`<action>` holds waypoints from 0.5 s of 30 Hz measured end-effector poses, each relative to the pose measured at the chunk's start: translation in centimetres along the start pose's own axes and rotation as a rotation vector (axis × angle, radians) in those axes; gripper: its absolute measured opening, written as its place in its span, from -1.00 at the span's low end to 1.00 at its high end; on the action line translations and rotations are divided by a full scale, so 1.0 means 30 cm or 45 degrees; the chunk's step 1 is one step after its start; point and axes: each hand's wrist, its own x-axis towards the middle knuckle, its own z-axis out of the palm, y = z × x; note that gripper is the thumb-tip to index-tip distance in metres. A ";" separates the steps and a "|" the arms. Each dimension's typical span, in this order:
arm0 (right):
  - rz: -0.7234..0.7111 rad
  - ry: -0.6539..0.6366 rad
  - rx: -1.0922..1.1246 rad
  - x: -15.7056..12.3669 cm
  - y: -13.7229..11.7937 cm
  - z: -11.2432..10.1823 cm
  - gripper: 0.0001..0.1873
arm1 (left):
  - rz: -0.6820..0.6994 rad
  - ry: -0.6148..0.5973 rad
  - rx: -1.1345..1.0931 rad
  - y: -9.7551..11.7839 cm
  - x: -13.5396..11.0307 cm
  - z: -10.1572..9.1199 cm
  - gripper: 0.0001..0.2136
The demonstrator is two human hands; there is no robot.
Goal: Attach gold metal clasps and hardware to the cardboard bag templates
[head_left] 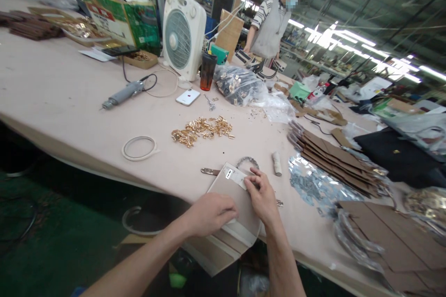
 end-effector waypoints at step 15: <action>0.149 -0.186 -0.019 0.042 0.006 -0.043 -0.68 | -0.017 0.001 -0.296 0.002 -0.009 -0.016 -0.80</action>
